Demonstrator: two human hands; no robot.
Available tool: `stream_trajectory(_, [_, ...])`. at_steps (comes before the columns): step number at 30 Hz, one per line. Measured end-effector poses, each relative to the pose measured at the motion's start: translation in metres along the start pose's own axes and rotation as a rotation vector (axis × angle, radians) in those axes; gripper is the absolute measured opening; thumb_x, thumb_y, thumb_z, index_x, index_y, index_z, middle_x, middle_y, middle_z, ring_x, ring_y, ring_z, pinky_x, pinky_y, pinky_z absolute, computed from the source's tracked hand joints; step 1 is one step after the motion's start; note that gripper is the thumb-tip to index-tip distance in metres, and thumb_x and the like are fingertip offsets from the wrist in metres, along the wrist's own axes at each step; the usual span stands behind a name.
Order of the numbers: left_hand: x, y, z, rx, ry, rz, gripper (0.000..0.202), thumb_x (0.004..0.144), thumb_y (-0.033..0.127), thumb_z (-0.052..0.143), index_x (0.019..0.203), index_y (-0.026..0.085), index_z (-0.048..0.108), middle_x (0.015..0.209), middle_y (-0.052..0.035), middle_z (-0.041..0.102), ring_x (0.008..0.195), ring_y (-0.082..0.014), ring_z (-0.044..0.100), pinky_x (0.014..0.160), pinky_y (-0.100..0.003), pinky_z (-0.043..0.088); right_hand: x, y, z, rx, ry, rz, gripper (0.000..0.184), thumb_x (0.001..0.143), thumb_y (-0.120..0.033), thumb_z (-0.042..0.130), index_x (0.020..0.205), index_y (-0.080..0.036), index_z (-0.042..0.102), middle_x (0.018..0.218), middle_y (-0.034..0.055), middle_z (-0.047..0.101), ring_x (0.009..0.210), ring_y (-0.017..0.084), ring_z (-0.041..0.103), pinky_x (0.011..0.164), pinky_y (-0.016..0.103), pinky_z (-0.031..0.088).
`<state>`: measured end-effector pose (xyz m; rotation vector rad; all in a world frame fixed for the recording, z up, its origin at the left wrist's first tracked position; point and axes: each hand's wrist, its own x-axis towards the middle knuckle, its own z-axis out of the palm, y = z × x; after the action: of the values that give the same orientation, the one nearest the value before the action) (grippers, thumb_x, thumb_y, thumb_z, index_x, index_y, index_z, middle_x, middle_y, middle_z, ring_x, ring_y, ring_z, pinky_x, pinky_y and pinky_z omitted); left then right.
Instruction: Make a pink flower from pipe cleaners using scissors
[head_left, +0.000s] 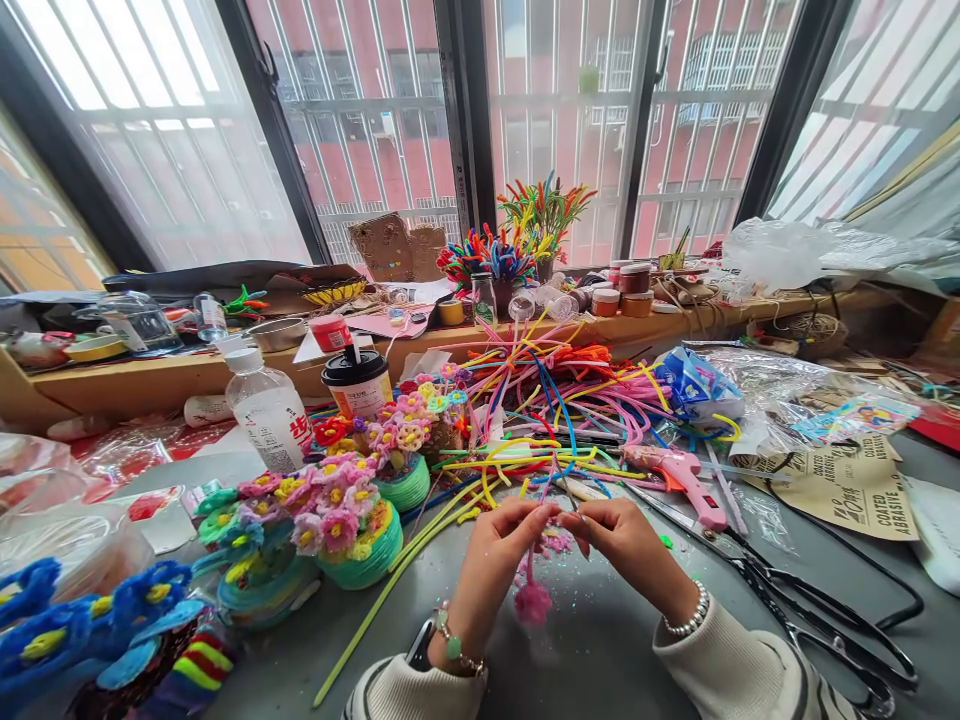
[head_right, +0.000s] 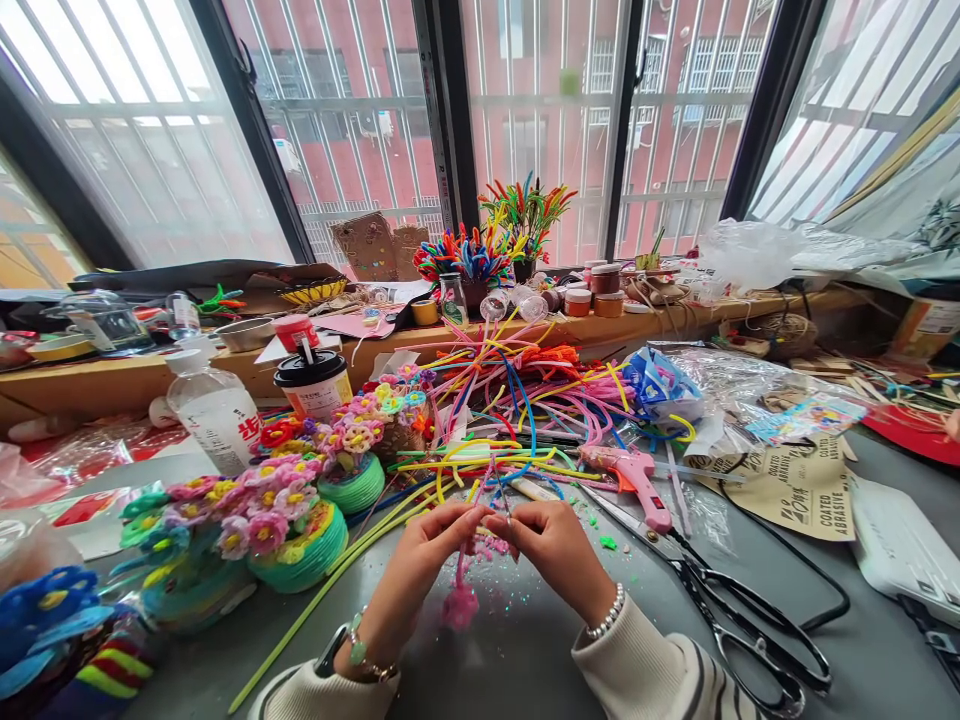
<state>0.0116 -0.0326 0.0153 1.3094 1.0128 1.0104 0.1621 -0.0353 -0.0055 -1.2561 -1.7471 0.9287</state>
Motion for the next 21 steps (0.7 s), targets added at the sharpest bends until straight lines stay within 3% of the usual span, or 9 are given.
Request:
stream_trajectory(7, [0.0002, -0.003, 0.0004, -0.09, 0.038, -0.056, 0.026, 0.058, 0.033, 0.066, 0.074, 0.013, 0.061, 0.051, 0.0031, 0.051, 0.047, -0.0087, 0.045, 0.05, -0.022, 0.035, -0.0008, -0.002, 0.001, 0.045, -0.078, -0.058, 0.057, 0.07, -0.066, 0.03, 0.047, -0.016, 0.044, 0.049, -0.0022, 0.04, 0.049, 0.01, 0.037, 0.046, 0.022, 0.027])
stream_trajectory(11, [-0.0002, -0.003, 0.0005, -0.118, 0.022, -0.05, 0.023, 0.059, 0.033, 0.065, 0.062, 0.011, 0.059, 0.051, 0.001, 0.054, 0.048, -0.0087, 0.047, 0.05, -0.021, 0.038, 0.0001, -0.001, 0.0001, -0.019, -0.008, -0.027, 0.053, 0.071, -0.061, 0.038, 0.042, -0.016, 0.04, 0.043, -0.0037, 0.035, 0.045, 0.009, 0.034, 0.045, 0.022, 0.026])
stream_trajectory(15, [-0.0012, -0.0012, 0.0009, -0.145, -0.017, -0.082, 0.026, 0.059, 0.036, 0.064, 0.063, 0.01, 0.061, 0.054, -0.002, 0.058, 0.05, -0.0106, 0.051, 0.053, -0.023, 0.041, 0.0004, 0.0009, 0.001, -0.018, 0.021, -0.035, 0.055, 0.071, -0.063, 0.037, 0.041, -0.016, 0.042, 0.042, -0.0032, 0.037, 0.046, 0.009, 0.035, 0.046, 0.022, 0.027])
stream_trajectory(21, [-0.0053, 0.0018, 0.0037, -0.187, -0.021, -0.09, 0.025, 0.062, 0.036, 0.062, 0.065, 0.011, 0.062, 0.056, -0.0026, 0.06, 0.051, -0.0112, 0.053, 0.054, -0.024, 0.042, -0.001, 0.002, 0.0059, 0.162, -0.152, -0.116, 0.063, 0.067, -0.072, 0.021, 0.061, -0.016, 0.049, 0.046, -0.0042, 0.037, 0.043, 0.008, 0.032, 0.044, 0.021, 0.028])
